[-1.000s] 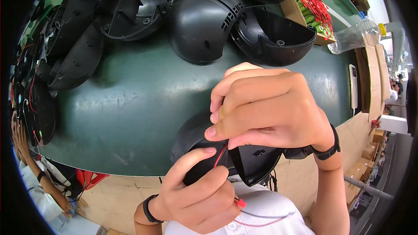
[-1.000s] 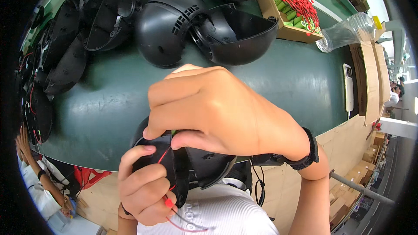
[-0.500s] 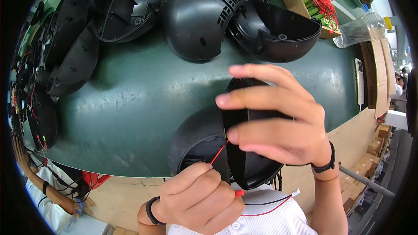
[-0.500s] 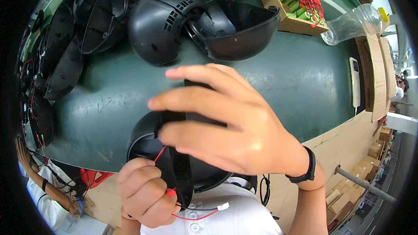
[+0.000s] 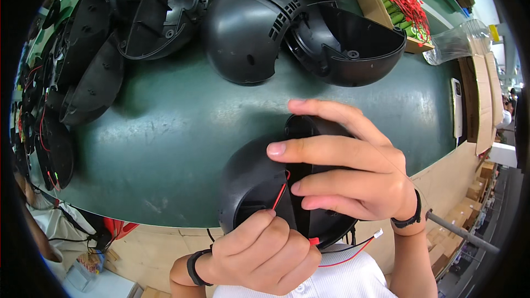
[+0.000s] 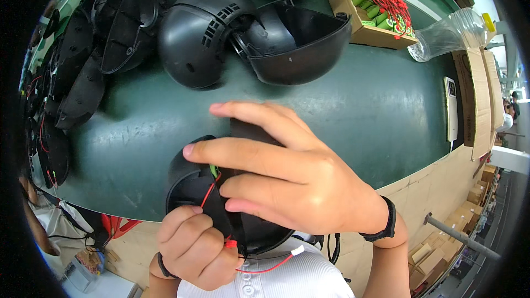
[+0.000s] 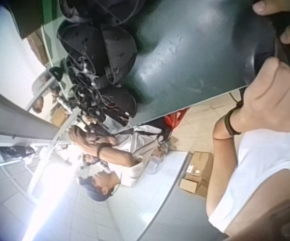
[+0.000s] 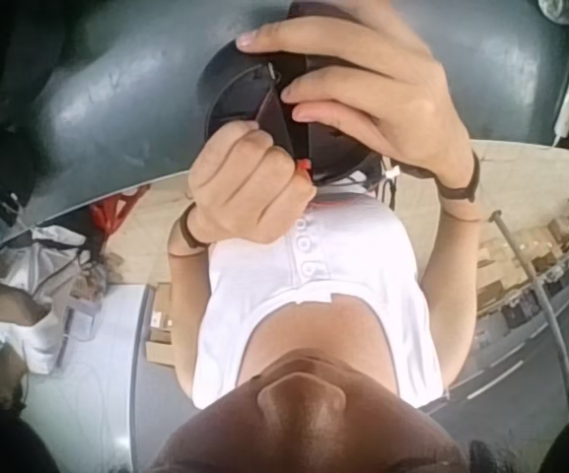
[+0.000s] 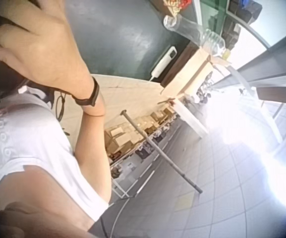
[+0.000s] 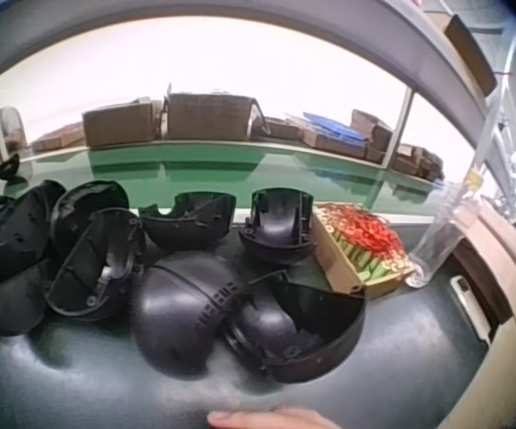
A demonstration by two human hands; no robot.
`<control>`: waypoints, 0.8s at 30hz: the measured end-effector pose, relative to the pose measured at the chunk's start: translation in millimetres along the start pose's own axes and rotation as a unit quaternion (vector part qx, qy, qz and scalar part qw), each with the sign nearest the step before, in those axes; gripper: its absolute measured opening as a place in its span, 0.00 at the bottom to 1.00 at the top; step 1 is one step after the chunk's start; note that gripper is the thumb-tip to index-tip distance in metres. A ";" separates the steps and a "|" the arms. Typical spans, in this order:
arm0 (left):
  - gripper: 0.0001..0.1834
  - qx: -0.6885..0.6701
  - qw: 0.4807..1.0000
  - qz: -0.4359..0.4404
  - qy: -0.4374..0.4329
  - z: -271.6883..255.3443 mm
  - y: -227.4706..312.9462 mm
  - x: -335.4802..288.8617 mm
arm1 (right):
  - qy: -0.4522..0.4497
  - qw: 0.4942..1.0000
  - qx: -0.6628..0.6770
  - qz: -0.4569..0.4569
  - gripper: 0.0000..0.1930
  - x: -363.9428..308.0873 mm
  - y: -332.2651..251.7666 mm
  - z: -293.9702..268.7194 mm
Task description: Assembling the internal components and outer plastic housing of an electronic device on a factory line.
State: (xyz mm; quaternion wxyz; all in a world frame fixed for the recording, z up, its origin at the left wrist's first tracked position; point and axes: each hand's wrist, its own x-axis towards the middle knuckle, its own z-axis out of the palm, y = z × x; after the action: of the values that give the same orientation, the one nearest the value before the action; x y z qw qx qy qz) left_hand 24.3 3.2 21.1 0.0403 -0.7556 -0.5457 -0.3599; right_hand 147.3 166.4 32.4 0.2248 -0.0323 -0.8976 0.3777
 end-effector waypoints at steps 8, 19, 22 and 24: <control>0.07 -0.011 1.000 -0.014 0.003 0.1 0.0 0.4 | 0.000 1.000 -0.026 -0.012 0.14 -1.5 1.7 -0.1; 0.09 -0.048 0.999 -0.006 0.016 -1.0 -2.5 -0.6 | 0.222 0.958 0.145 0.112 0.06 -16.1 -0.1 20.8; 0.09 -0.060 0.997 -0.017 -0.036 -6.2 -3.2 -5.6 | 0.287 0.917 0.217 0.172 0.06 -13.7 -1.8 31.8; 0.08 -0.070 0.998 0.000 0.004 -1.0 -6.6 -0.9 | 0.310 0.916 0.182 0.179 0.06 -12.8 -4.8 31.6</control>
State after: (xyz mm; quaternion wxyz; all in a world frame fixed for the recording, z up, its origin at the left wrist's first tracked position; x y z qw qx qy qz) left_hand 18.0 4.7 19.2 -0.0101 -0.7555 -0.5189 -0.3998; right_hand 145.8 139.1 11.5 0.4227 -0.2669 -0.6778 0.5392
